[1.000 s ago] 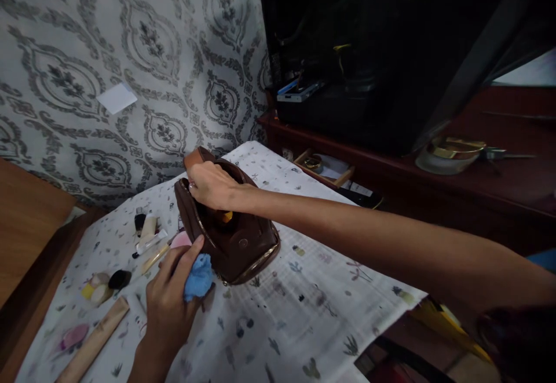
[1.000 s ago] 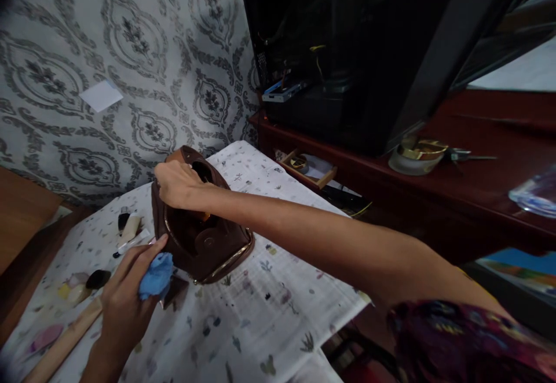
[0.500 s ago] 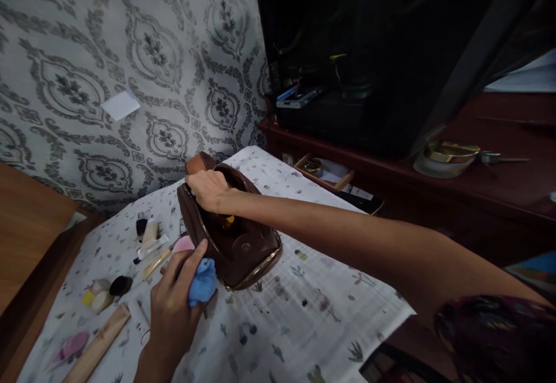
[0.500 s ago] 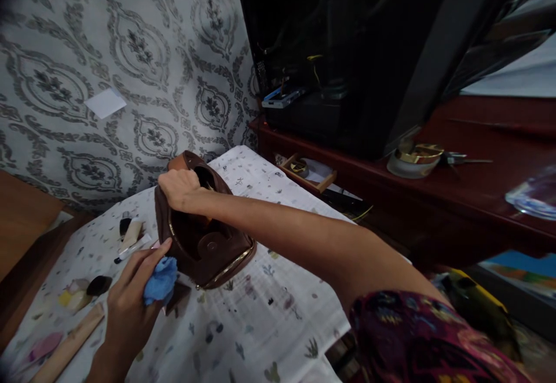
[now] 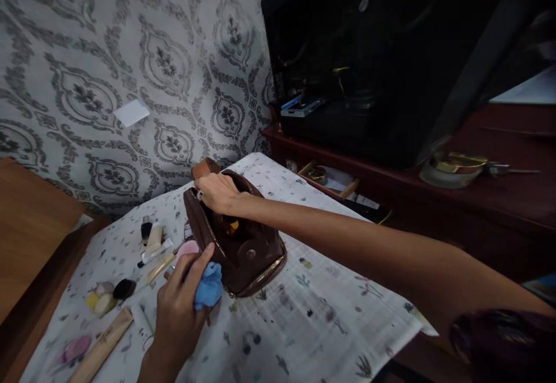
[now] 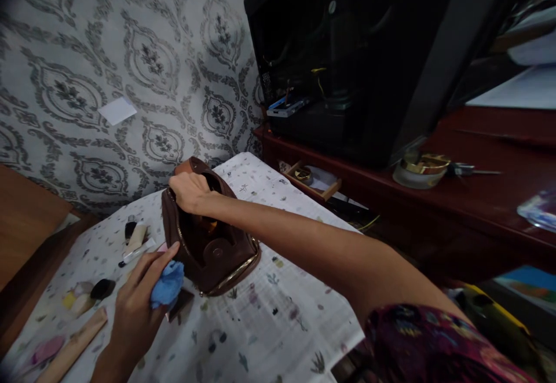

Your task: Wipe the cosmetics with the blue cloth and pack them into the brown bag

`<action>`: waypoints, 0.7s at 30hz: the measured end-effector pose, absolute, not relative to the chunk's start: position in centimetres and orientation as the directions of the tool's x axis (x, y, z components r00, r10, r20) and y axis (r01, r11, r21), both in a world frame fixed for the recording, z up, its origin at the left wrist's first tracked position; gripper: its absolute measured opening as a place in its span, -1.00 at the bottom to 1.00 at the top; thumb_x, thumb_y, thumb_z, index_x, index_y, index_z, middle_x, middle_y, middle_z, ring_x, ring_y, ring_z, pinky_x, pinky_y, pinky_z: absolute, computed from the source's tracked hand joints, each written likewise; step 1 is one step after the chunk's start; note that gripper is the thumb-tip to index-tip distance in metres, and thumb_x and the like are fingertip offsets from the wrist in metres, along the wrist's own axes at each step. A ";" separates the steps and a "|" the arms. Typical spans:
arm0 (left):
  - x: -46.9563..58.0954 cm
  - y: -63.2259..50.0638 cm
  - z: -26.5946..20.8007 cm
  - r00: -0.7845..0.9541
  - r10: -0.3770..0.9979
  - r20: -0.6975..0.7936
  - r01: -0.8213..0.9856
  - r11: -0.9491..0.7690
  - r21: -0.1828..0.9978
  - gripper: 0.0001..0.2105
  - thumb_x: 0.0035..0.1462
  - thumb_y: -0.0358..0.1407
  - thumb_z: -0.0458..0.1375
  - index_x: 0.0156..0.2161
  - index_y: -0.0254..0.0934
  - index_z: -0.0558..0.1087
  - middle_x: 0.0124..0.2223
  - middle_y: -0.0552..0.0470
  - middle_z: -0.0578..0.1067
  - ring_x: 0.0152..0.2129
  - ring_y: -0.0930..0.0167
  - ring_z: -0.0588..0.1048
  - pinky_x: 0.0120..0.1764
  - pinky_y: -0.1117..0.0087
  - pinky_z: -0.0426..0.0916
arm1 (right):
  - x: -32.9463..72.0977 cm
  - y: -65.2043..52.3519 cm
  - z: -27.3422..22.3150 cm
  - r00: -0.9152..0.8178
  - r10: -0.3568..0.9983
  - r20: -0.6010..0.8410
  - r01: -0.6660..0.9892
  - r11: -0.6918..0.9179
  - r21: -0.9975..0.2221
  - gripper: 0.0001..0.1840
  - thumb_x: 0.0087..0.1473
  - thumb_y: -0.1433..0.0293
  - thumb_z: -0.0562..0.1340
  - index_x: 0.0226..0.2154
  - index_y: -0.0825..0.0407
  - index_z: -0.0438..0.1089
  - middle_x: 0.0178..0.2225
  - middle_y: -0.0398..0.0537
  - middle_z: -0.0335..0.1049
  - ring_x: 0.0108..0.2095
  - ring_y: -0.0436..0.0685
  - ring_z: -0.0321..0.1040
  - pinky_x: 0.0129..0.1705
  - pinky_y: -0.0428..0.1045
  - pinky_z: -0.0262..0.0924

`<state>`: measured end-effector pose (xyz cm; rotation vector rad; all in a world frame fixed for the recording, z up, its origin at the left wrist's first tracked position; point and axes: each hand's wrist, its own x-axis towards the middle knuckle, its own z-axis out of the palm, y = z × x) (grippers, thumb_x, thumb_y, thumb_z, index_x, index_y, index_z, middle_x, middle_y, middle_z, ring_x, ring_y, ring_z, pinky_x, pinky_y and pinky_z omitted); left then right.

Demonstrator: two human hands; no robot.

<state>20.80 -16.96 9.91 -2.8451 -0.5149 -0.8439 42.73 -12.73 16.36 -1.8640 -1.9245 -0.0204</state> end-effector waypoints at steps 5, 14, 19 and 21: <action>20.9 -17.2 10.1 0.766 0.312 0.562 0.373 -0.928 0.006 -0.42 0.08 -0.51 -0.02 0.24 -0.18 0.28 0.00 -0.11 0.44 -0.09 0.31 0.49 -0.24 0.44 0.42 | 43.3 -13.9 17.1 0.091 0.924 0.370 0.927 0.057 -0.370 -0.74 0.15 0.43 0.15 -0.12 0.03 0.46 -0.11 0.09 0.51 -0.10 0.25 0.44 -0.22 0.01 0.23; 18.9 -16.3 7.7 0.658 0.530 0.535 0.489 -0.841 0.232 -0.36 -0.08 -0.51 -0.03 0.20 -0.29 0.28 0.12 -0.08 0.48 0.06 0.26 0.44 0.07 0.26 0.35 | 39.8 -21.7 15.8 -0.078 0.756 0.649 0.788 0.445 -0.424 -0.74 0.32 0.37 0.03 -0.18 0.06 0.42 -0.22 -0.02 0.41 -0.24 0.06 0.34 -0.22 -0.06 0.16; 16.0 -12.7 6.6 0.523 0.685 0.508 0.600 -0.718 0.352 -0.52 -0.05 -0.42 -0.03 0.03 -0.32 0.41 0.01 -0.08 0.54 -0.04 0.25 0.49 0.03 0.24 0.37 | 35.7 -24.7 11.3 -0.394 0.729 0.560 0.725 0.621 -0.299 -0.58 0.37 0.29 -0.06 -0.35 0.01 0.43 -0.40 -0.06 0.35 -0.38 0.05 0.30 -0.37 -0.06 0.11; 14.8 -10.7 6.4 0.439 0.751 0.494 0.695 -0.632 0.344 -0.57 0.01 -0.41 -0.05 -0.01 -0.34 0.44 0.01 -0.12 0.54 -0.03 0.23 0.49 0.05 0.23 0.34 | 34.0 -24.9 9.5 -0.445 0.698 0.562 0.684 0.669 -0.290 -0.56 0.37 0.24 -0.05 -0.38 0.01 0.42 -0.45 -0.07 0.35 -0.41 0.05 0.29 -0.42 -0.04 0.09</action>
